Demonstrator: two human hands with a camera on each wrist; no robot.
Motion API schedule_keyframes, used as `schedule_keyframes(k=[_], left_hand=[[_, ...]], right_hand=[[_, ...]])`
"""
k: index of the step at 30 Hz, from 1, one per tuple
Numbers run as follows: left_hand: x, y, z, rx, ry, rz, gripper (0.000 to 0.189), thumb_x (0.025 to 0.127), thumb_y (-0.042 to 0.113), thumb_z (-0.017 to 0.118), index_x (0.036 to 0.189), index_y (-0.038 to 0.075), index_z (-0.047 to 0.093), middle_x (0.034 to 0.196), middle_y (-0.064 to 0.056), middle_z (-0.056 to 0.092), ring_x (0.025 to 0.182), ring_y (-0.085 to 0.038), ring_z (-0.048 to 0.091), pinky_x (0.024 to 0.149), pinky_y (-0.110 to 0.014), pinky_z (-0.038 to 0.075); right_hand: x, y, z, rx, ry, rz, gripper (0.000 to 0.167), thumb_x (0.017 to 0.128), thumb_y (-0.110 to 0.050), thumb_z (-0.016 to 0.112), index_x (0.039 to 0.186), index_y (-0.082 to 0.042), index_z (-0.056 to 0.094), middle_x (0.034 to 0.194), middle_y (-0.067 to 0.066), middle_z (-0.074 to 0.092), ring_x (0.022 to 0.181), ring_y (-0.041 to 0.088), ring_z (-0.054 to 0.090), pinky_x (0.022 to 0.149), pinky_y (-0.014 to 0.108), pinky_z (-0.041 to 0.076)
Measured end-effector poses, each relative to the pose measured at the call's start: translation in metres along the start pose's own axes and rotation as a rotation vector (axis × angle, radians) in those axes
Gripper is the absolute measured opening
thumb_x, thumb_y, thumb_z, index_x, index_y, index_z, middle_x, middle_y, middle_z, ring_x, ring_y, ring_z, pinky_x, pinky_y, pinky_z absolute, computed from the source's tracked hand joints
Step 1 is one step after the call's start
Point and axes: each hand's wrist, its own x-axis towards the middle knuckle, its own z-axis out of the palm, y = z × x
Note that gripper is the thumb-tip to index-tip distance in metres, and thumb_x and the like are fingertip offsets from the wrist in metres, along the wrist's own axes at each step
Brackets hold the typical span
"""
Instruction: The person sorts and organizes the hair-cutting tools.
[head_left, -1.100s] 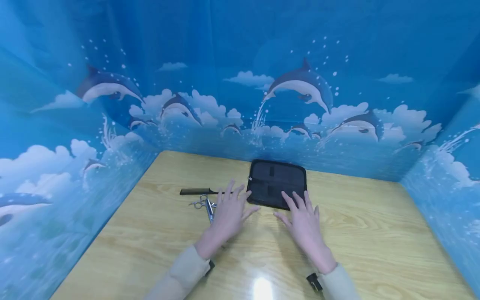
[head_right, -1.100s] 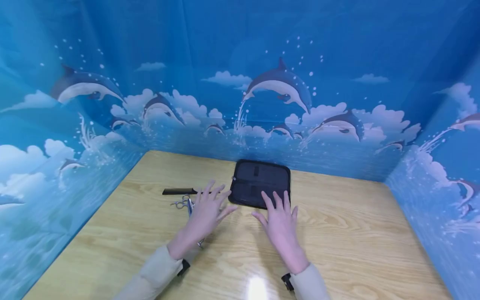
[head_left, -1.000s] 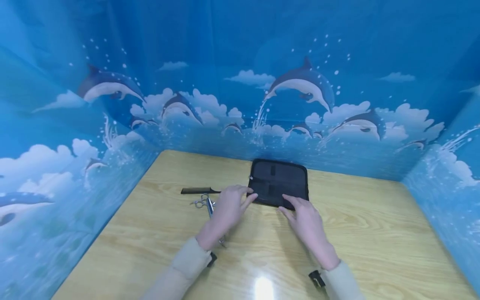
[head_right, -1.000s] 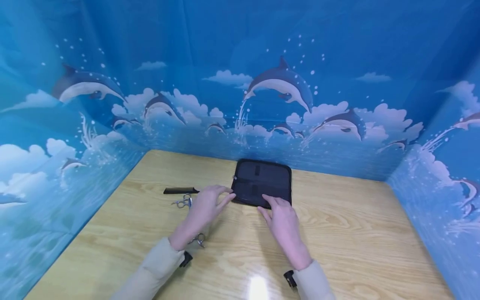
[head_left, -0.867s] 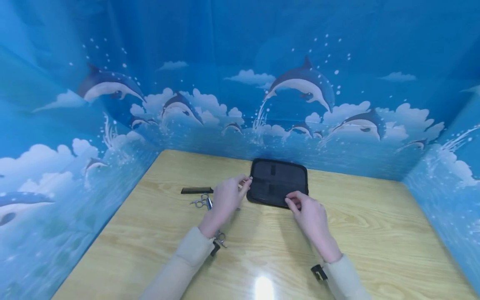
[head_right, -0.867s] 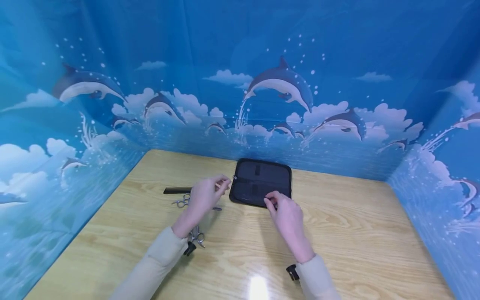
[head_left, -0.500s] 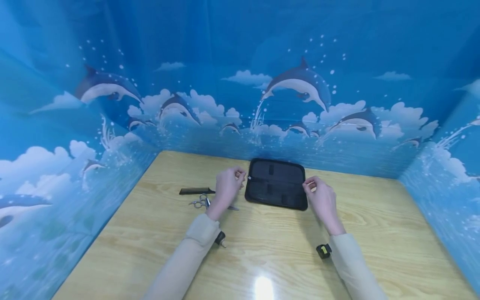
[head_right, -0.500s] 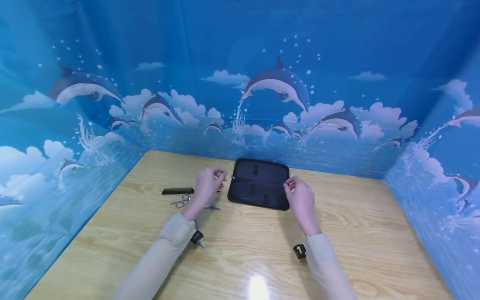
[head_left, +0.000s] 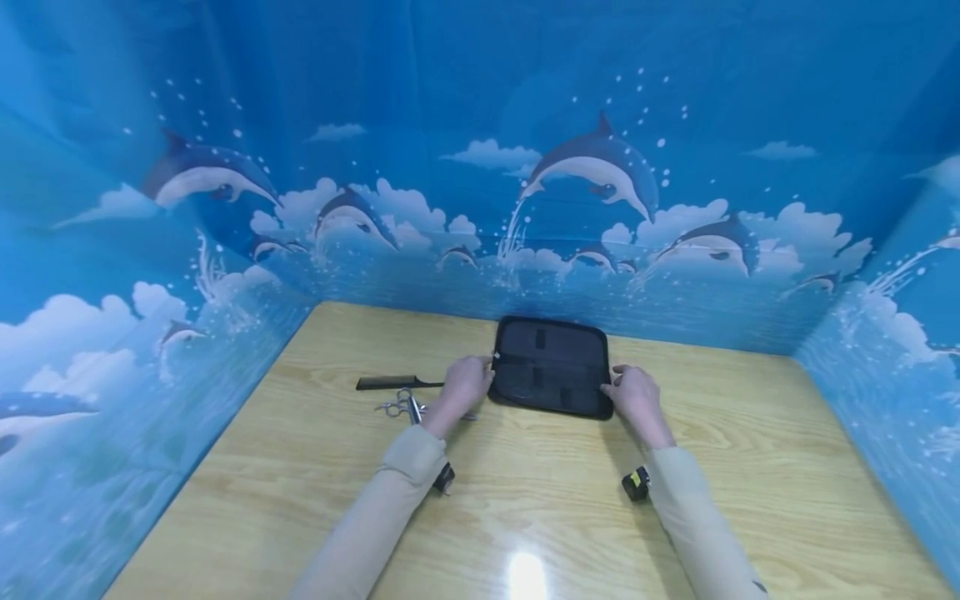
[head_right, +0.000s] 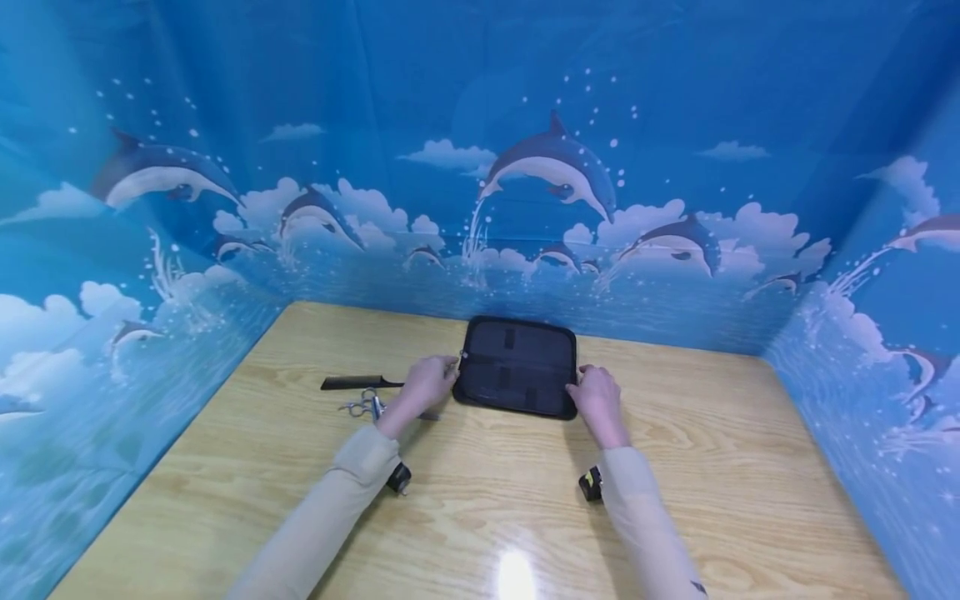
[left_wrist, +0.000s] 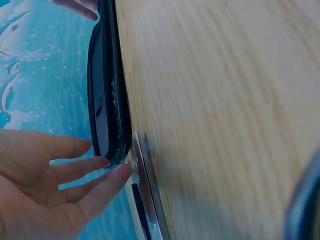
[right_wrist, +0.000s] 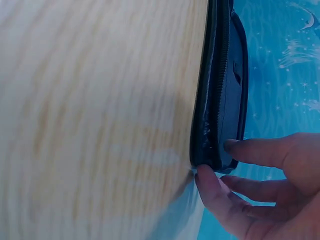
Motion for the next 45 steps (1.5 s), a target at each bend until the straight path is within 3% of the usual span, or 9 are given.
schedule_keyframes(k=[7,10,14,25,31,35,38,42,45], left_hand=[[0.002,0.009,0.000,0.025,-0.118,-0.022,0.030,0.103,0.012,0.058,0.128,-0.001,0.066,0.131,-0.017,0.067,0.126,-0.034,0.060,0.110,-0.044,0.046],[0.001,0.011,-0.002,0.047,-0.153,-0.022,0.031,0.104,0.013,0.056,0.129,-0.002,0.065,0.132,-0.017,0.066,0.127,-0.033,0.059,0.110,-0.043,0.046],[0.000,0.013,-0.003,0.031,-0.185,-0.046,0.032,0.105,0.014,0.055,0.131,-0.002,0.063,0.135,-0.018,0.064,0.129,-0.034,0.057,0.111,-0.044,0.045],[-0.003,0.012,-0.004,-0.001,-0.188,-0.084,0.030,0.105,0.013,0.053,0.128,-0.001,0.066,0.133,-0.016,0.066,0.129,-0.033,0.057,0.114,-0.044,0.042],[-0.006,0.013,-0.006,-0.007,-0.200,-0.092,0.029,0.105,0.013,0.053,0.126,-0.001,0.067,0.131,-0.016,0.066,0.126,-0.032,0.059,0.113,-0.043,0.043],[-0.008,0.012,-0.007,0.014,-0.183,-0.068,0.025,0.104,0.013,0.054,0.098,0.000,0.075,0.103,-0.014,0.074,0.101,-0.029,0.068,0.098,-0.042,0.053],[-0.011,0.012,-0.007,0.039,-0.167,-0.048,0.034,0.104,0.014,0.055,0.074,0.006,0.067,0.079,-0.008,0.066,0.080,-0.024,0.062,0.086,-0.041,0.054],[-0.014,0.013,-0.007,0.038,-0.174,-0.065,0.040,0.104,0.015,0.055,0.065,0.010,0.058,0.071,-0.003,0.057,0.070,-0.019,0.055,0.074,-0.036,0.053],[-0.018,0.014,-0.007,0.000,-0.201,-0.111,0.043,0.105,0.016,0.055,0.062,0.011,0.053,0.067,-0.002,0.051,0.064,-0.017,0.049,0.061,-0.030,0.046]], right_hand=[[0.001,0.002,0.001,0.019,-0.038,0.018,0.041,0.094,-0.011,0.069,0.128,0.010,0.063,0.116,0.023,0.071,0.110,0.041,0.064,0.099,0.052,0.050],[0.001,0.001,0.000,0.040,-0.061,0.035,0.041,0.093,-0.009,0.070,0.129,0.011,0.062,0.112,0.023,0.072,0.090,0.032,0.070,0.087,0.045,0.057],[0.001,0.000,-0.001,0.067,-0.082,0.058,0.042,0.093,-0.007,0.070,0.130,0.011,0.061,0.110,0.022,0.072,0.066,0.017,0.068,0.067,0.032,0.059],[-0.005,-0.002,-0.002,0.112,-0.123,0.107,0.045,0.094,-0.005,0.069,0.134,0.012,0.057,0.118,0.026,0.067,0.067,0.016,0.068,0.062,0.028,0.059],[-0.010,-0.003,-0.002,0.117,-0.118,0.089,0.045,0.093,-0.003,0.069,0.134,0.013,0.057,0.116,0.026,0.068,0.064,0.015,0.067,0.064,0.029,0.059],[-0.014,-0.003,-0.003,0.114,-0.119,0.065,0.045,0.092,-0.003,0.069,0.132,0.013,0.057,0.114,0.026,0.069,0.062,0.015,0.067,0.067,0.031,0.059],[-0.017,-0.003,-0.003,0.123,-0.133,0.064,0.045,0.092,-0.002,0.069,0.133,0.013,0.056,0.115,0.027,0.068,0.064,0.016,0.068,0.065,0.030,0.059],[-0.023,-0.002,-0.004,0.136,-0.153,0.075,0.048,0.092,-0.001,0.069,0.135,0.015,0.054,0.117,0.028,0.066,0.066,0.016,0.068,0.062,0.027,0.059],[-0.027,-0.001,-0.003,0.125,-0.154,0.070,0.049,0.092,-0.001,0.069,0.135,0.016,0.053,0.107,0.025,0.067,0.064,0.014,0.067,0.061,0.026,0.059]])
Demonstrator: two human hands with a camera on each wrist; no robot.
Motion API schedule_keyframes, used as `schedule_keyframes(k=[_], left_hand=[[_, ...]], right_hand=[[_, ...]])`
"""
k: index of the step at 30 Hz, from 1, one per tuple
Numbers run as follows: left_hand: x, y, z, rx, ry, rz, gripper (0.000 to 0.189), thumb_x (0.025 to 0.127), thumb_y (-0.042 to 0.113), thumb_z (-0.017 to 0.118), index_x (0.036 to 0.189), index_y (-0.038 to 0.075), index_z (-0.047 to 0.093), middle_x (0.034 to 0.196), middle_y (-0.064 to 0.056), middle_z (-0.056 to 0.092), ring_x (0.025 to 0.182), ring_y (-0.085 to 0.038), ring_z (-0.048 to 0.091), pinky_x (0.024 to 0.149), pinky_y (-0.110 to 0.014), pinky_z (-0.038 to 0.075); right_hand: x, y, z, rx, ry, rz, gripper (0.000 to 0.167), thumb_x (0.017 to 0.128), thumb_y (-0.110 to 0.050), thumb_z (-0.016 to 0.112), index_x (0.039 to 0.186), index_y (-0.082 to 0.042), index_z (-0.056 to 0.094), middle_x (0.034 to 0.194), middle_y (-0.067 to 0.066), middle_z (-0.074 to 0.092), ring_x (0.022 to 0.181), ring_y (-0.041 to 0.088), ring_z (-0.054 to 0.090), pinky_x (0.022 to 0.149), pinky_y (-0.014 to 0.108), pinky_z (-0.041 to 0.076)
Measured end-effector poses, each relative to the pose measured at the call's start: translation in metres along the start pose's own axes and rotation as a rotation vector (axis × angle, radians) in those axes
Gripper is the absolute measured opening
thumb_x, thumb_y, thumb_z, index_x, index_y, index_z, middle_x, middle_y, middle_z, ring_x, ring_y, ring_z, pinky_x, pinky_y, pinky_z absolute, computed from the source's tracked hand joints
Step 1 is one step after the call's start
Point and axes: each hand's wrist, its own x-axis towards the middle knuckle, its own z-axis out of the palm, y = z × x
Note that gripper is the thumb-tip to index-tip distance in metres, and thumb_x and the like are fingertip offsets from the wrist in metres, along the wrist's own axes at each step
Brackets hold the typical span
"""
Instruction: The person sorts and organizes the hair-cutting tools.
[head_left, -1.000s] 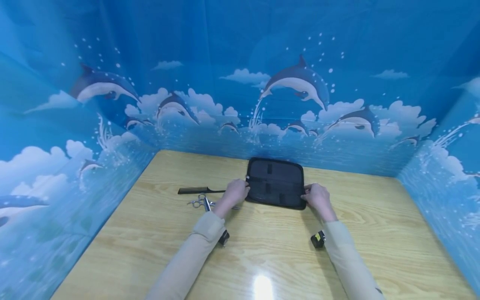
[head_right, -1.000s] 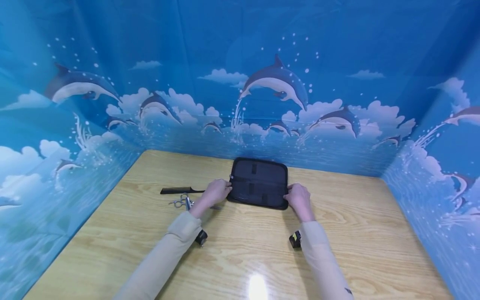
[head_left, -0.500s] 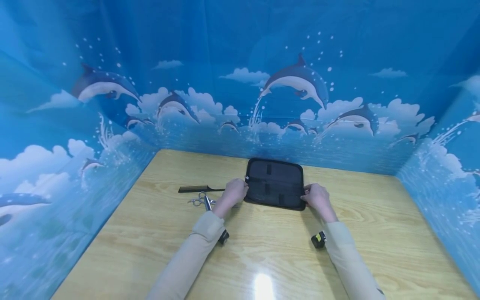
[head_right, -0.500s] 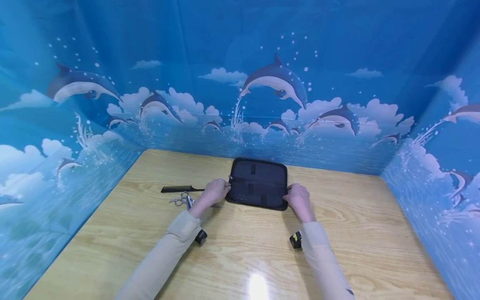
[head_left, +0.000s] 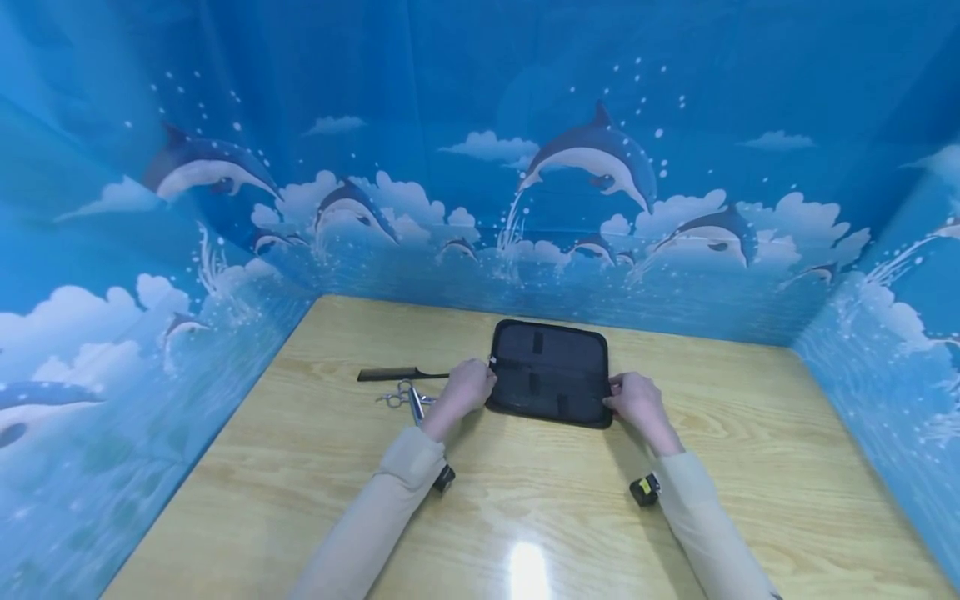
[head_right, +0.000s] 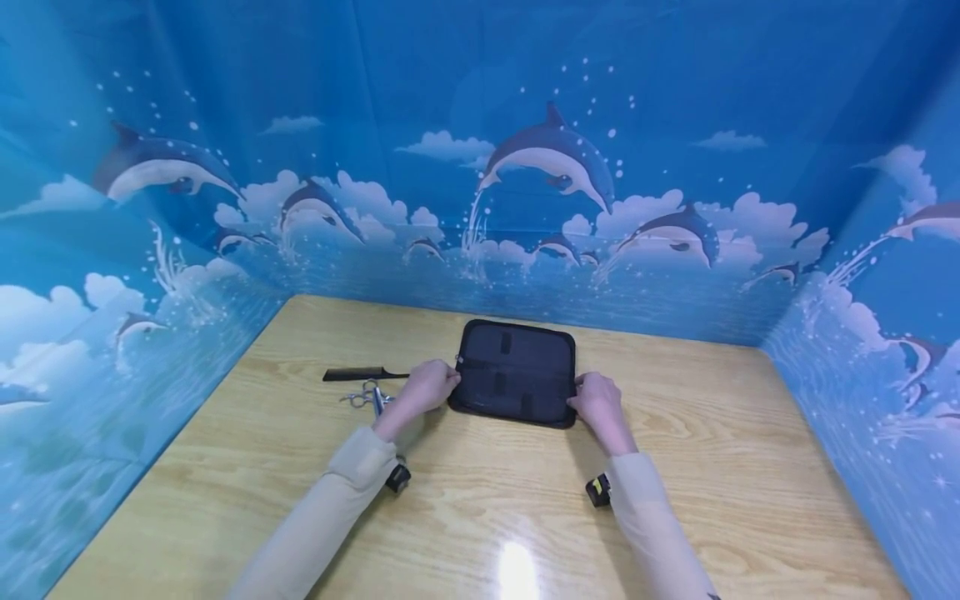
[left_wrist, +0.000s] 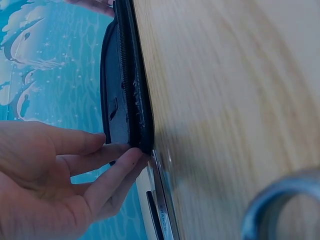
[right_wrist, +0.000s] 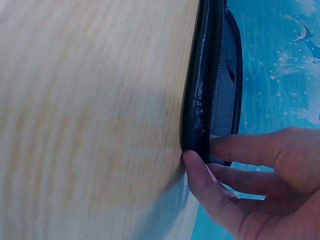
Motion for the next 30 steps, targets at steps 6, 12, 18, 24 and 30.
schedule_keyframes(k=[6,12,18,24,30], left_hand=[[-0.008,0.000,0.000,-0.036,-0.006,-0.020,0.049,0.105,0.016,0.055,0.058,0.013,0.043,0.061,0.001,0.041,0.057,-0.014,0.041,0.053,-0.024,0.035],[-0.016,-0.001,0.001,-0.038,0.020,0.016,0.035,0.103,0.016,0.059,0.069,0.008,0.062,0.073,-0.002,0.054,0.065,-0.016,0.049,0.060,-0.028,0.045],[-0.026,-0.002,0.002,-0.021,0.043,0.035,0.023,0.101,0.017,0.062,0.097,0.000,0.076,0.096,-0.010,0.065,0.086,-0.022,0.059,0.082,-0.038,0.055],[-0.036,-0.004,0.001,-0.004,0.054,0.089,0.031,0.101,0.017,0.061,0.076,0.002,0.072,0.080,-0.006,0.060,0.080,-0.022,0.057,0.078,-0.038,0.053],[-0.046,-0.008,0.001,-0.014,0.055,0.101,0.031,0.101,0.017,0.062,0.076,0.002,0.072,0.082,-0.007,0.059,0.075,-0.020,0.055,0.069,-0.037,0.053]], right_hand=[[-0.005,0.001,0.002,-0.025,-0.008,-0.021,0.052,0.091,-0.002,0.070,0.136,0.016,0.052,0.086,0.011,0.064,0.061,0.013,0.066,0.060,0.026,0.058],[-0.010,0.000,0.001,-0.074,-0.002,-0.036,0.052,0.091,-0.003,0.071,0.135,0.015,0.053,0.093,0.014,0.068,0.061,0.013,0.066,0.065,0.030,0.059],[-0.017,-0.001,0.001,-0.119,-0.014,-0.052,0.053,0.090,-0.003,0.072,0.136,0.015,0.053,0.084,0.009,0.064,0.063,0.014,0.064,0.073,0.037,0.056],[-0.023,0.001,0.001,-0.146,-0.015,-0.070,0.053,0.089,-0.005,0.073,0.136,0.013,0.054,0.085,0.007,0.062,0.078,0.022,0.061,0.079,0.043,0.052],[-0.032,0.001,0.003,-0.151,-0.015,-0.077,0.054,0.088,-0.006,0.074,0.136,0.011,0.055,0.094,0.012,0.067,0.088,0.028,0.063,0.085,0.047,0.053]])
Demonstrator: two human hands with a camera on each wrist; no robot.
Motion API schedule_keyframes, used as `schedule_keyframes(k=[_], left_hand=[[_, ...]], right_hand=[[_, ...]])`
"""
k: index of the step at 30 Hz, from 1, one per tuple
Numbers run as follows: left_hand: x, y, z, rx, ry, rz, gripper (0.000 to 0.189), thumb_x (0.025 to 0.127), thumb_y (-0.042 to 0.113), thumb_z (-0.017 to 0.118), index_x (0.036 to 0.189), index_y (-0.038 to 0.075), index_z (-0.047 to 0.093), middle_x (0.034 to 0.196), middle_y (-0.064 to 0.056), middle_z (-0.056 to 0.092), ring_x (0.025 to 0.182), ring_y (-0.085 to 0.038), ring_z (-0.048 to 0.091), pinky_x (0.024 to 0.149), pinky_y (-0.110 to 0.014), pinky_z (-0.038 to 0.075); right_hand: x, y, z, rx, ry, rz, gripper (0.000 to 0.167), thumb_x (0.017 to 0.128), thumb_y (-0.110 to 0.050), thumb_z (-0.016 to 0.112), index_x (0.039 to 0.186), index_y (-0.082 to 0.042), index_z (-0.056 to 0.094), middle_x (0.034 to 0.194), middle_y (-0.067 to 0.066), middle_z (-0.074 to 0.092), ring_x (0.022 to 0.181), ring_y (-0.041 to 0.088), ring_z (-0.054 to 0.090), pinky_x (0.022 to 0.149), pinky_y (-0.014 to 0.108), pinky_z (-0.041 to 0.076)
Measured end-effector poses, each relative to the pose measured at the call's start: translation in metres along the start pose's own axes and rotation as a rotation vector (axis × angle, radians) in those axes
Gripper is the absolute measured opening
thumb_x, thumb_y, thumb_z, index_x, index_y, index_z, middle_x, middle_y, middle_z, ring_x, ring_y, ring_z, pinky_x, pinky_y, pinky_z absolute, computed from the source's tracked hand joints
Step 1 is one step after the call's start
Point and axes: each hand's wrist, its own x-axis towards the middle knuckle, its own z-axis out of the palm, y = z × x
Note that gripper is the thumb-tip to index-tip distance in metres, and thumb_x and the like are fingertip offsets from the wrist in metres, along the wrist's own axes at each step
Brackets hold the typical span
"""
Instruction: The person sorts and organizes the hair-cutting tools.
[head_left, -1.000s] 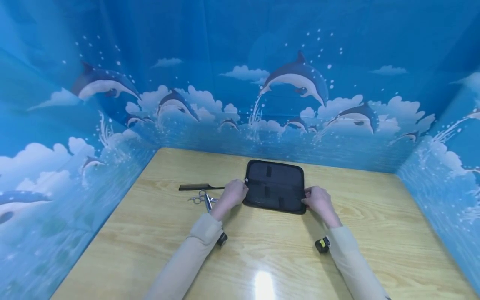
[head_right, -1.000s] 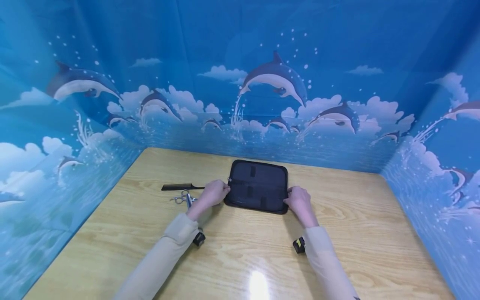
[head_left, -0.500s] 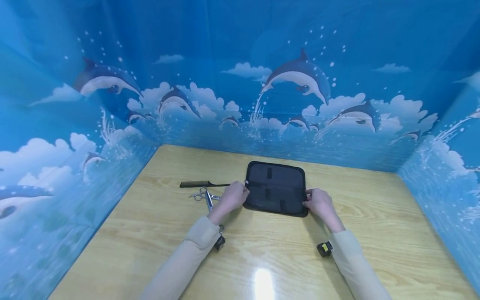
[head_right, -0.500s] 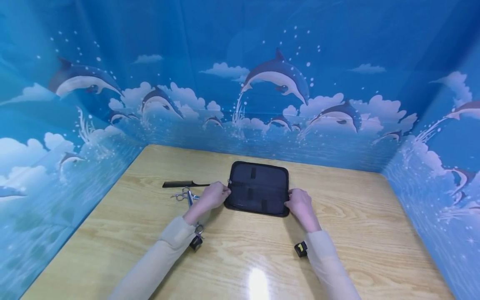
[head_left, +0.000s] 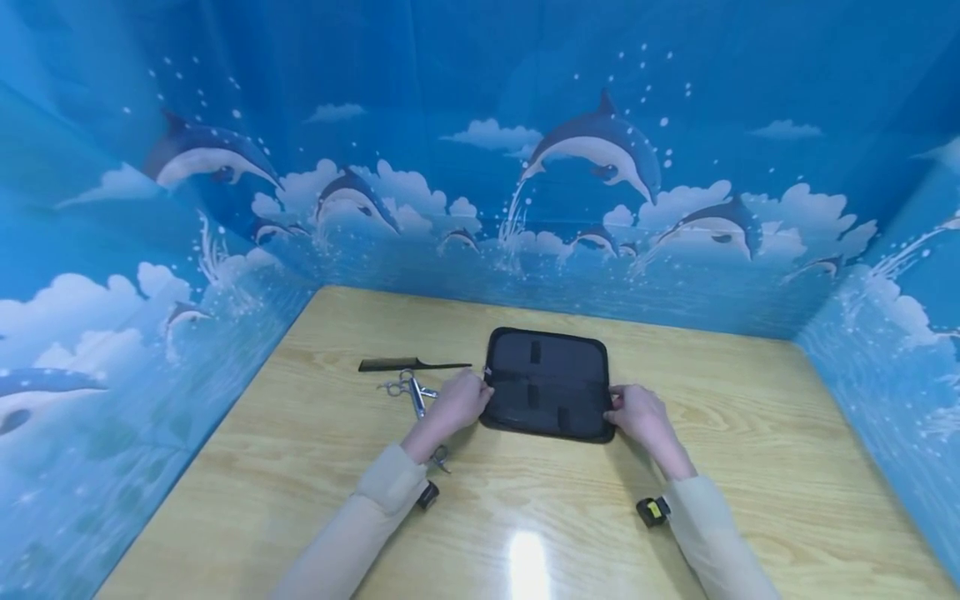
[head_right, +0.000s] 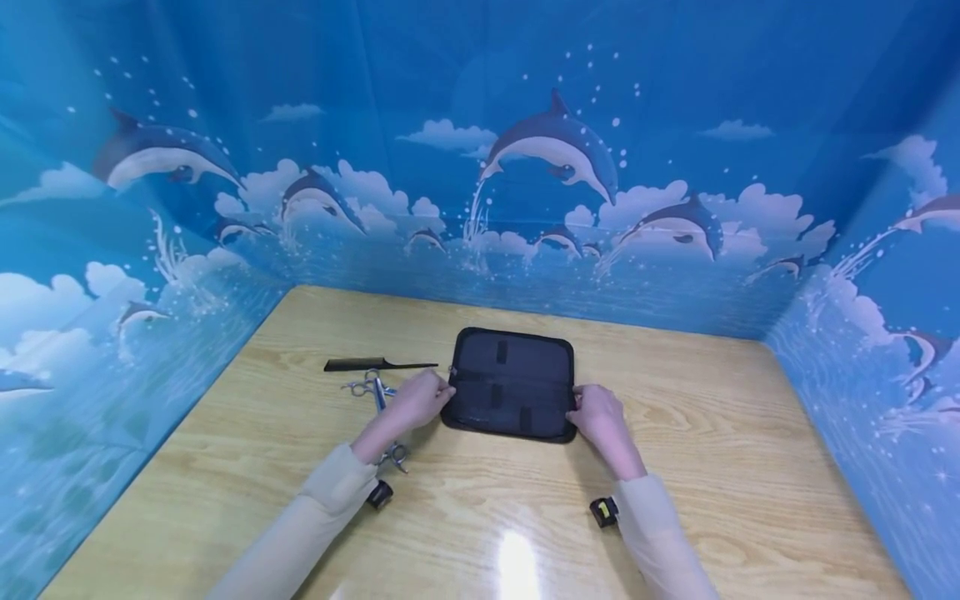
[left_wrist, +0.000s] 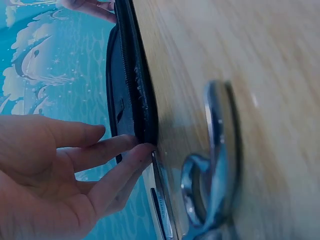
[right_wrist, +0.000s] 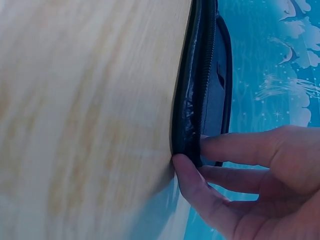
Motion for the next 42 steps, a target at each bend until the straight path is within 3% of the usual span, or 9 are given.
schedule_keyframes(k=[11,24,36,42], left_hand=[[-0.016,-0.003,-0.005,0.040,-0.013,0.022,0.031,0.103,0.019,0.060,0.082,0.001,0.074,0.090,-0.010,0.062,0.074,-0.020,0.056,0.067,-0.037,0.053],[-0.034,-0.008,-0.004,0.072,0.050,0.089,0.027,0.101,0.016,0.062,0.085,-0.001,0.075,0.086,-0.011,0.066,0.080,-0.024,0.061,0.072,-0.040,0.055],[-0.051,-0.010,-0.003,0.020,0.043,0.090,0.024,0.099,0.014,0.064,0.088,-0.003,0.077,0.091,-0.015,0.068,0.084,-0.027,0.065,0.078,-0.044,0.057],[-0.055,-0.011,-0.004,0.010,0.040,0.099,0.024,0.099,0.015,0.064,0.089,-0.002,0.077,0.088,-0.012,0.066,0.079,-0.024,0.062,0.071,-0.039,0.056]], right_hand=[[-0.012,-0.007,0.003,0.020,-0.025,-0.002,0.054,0.088,-0.006,0.075,0.136,0.011,0.056,0.090,0.009,0.064,0.078,0.023,0.055,0.073,0.040,0.050],[-0.030,-0.009,0.008,-0.014,0.003,-0.048,0.054,0.085,-0.006,0.077,0.133,0.012,0.058,0.100,0.015,0.069,0.090,0.029,0.064,0.082,0.048,0.055],[-0.048,-0.008,0.015,-0.060,0.014,-0.098,0.054,0.085,-0.007,0.078,0.131,0.013,0.058,0.093,0.011,0.064,0.084,0.026,0.060,0.080,0.047,0.054],[-0.053,-0.007,0.017,-0.069,0.022,-0.113,0.054,0.084,-0.008,0.079,0.130,0.014,0.059,0.093,0.011,0.064,0.082,0.025,0.060,0.077,0.047,0.055]])
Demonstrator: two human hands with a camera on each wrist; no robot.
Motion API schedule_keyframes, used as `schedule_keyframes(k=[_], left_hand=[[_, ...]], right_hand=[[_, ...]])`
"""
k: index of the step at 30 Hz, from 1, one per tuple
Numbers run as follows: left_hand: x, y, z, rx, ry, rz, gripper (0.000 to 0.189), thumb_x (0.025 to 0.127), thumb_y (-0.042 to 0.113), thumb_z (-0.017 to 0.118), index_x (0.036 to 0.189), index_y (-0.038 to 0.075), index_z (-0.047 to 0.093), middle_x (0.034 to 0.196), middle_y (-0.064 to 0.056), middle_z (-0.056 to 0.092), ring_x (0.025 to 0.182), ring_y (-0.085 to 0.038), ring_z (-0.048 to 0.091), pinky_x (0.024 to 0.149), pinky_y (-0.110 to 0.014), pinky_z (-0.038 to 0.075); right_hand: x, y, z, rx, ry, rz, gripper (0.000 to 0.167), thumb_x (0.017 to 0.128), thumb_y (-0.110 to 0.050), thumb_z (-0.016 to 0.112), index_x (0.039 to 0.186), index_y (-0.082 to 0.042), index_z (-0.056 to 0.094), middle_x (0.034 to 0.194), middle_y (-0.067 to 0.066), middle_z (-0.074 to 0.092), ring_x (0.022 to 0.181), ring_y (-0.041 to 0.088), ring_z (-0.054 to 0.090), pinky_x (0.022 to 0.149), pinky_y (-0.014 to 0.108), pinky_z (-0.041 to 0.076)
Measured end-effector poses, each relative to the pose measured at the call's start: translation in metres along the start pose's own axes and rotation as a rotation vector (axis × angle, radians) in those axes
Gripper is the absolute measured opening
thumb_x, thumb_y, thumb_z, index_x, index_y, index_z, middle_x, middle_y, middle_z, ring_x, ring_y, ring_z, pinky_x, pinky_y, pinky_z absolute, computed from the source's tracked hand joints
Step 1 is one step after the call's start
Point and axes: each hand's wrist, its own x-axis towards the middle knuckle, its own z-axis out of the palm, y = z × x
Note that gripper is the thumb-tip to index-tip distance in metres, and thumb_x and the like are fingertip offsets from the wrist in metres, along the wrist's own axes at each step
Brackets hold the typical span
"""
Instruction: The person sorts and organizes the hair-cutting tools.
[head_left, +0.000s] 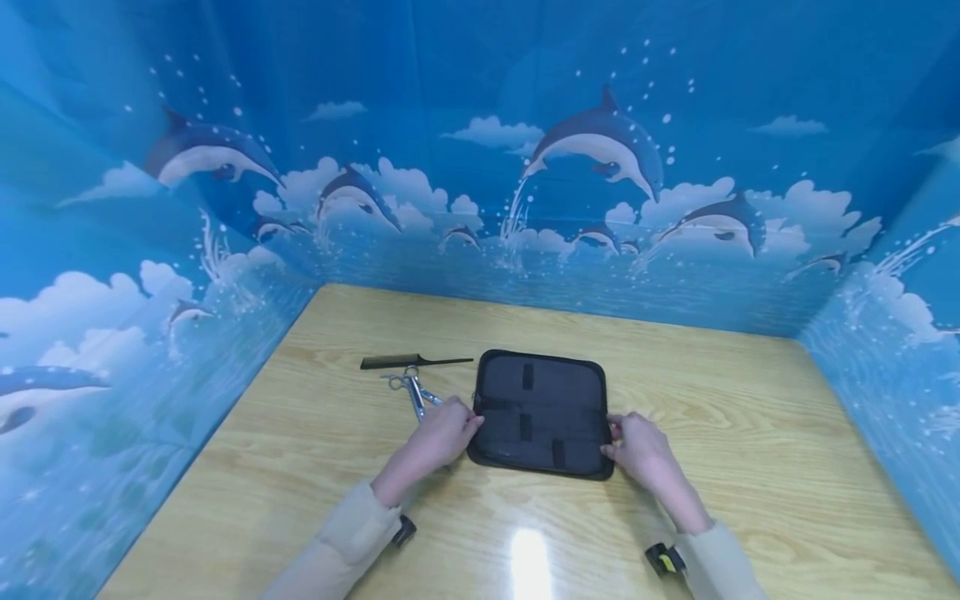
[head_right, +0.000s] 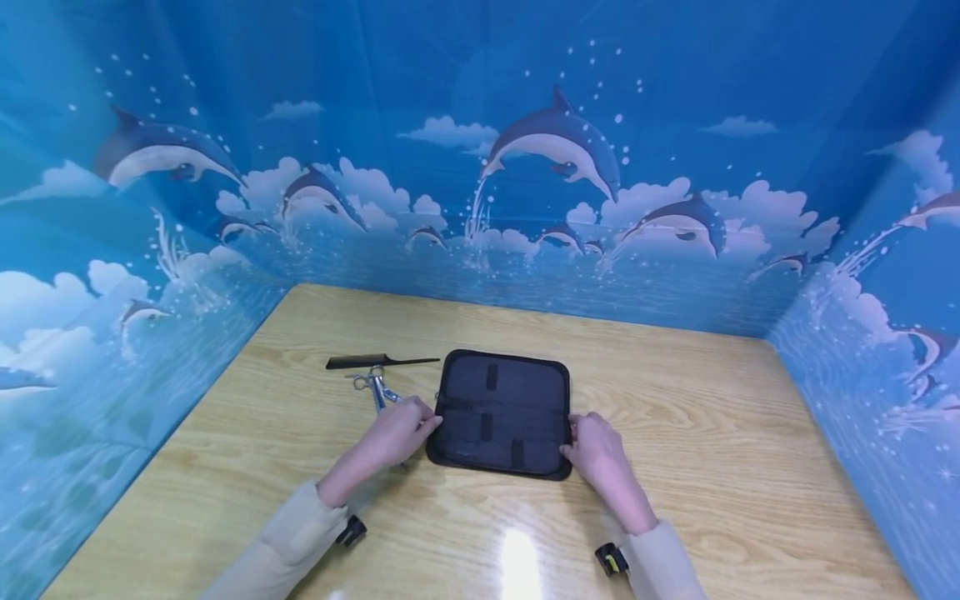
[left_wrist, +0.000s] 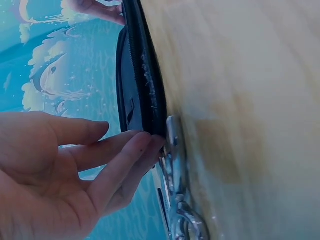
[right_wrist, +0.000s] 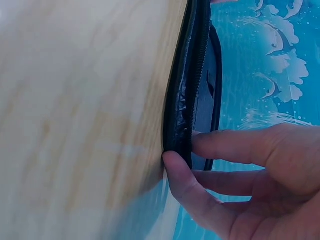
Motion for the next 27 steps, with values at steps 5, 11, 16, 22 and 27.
schedule_keyframes(k=[5,11,16,22,27], left_hand=[[-0.004,0.001,-0.001,-0.027,-0.016,-0.018,0.024,0.099,0.015,0.064,0.088,-0.001,0.077,0.087,-0.011,0.065,0.076,-0.021,0.060,0.068,-0.037,0.055],[-0.010,0.001,0.001,-0.001,-0.023,-0.003,0.025,0.099,0.016,0.065,0.085,0.000,0.077,0.085,-0.010,0.064,0.075,-0.021,0.060,0.067,-0.037,0.055],[-0.017,0.004,0.001,0.019,-0.017,0.029,0.025,0.098,0.015,0.065,0.083,0.000,0.077,0.084,-0.010,0.064,0.074,-0.021,0.060,0.066,-0.037,0.055],[-0.021,0.003,0.001,0.032,0.006,0.062,0.025,0.098,0.015,0.066,0.079,0.001,0.076,0.079,-0.008,0.063,0.071,-0.019,0.058,0.062,-0.035,0.053],[-0.019,0.001,0.001,0.009,-0.007,0.044,0.026,0.099,0.015,0.065,0.080,0.001,0.075,0.080,-0.009,0.063,0.069,-0.019,0.058,0.061,-0.033,0.052]], right_hand=[[-0.005,-0.001,0.001,-0.008,-0.001,-0.002,0.054,0.084,-0.008,0.079,0.129,0.015,0.059,0.092,0.010,0.063,0.079,0.023,0.059,0.074,0.045,0.055],[-0.011,-0.001,0.001,-0.005,-0.006,-0.006,0.055,0.084,-0.008,0.080,0.129,0.014,0.059,0.095,0.012,0.064,0.083,0.026,0.062,0.077,0.047,0.055],[-0.018,-0.003,0.001,0.000,-0.034,0.007,0.056,0.085,-0.009,0.079,0.131,0.014,0.058,0.098,0.013,0.064,0.085,0.026,0.062,0.077,0.046,0.056],[-0.021,-0.005,0.000,0.002,-0.037,0.002,0.057,0.084,-0.008,0.080,0.132,0.014,0.057,0.099,0.014,0.064,0.083,0.026,0.063,0.074,0.044,0.057],[-0.022,-0.006,0.000,0.002,-0.039,-0.004,0.058,0.084,-0.010,0.081,0.132,0.014,0.057,0.100,0.016,0.064,0.085,0.027,0.064,0.075,0.045,0.057]])
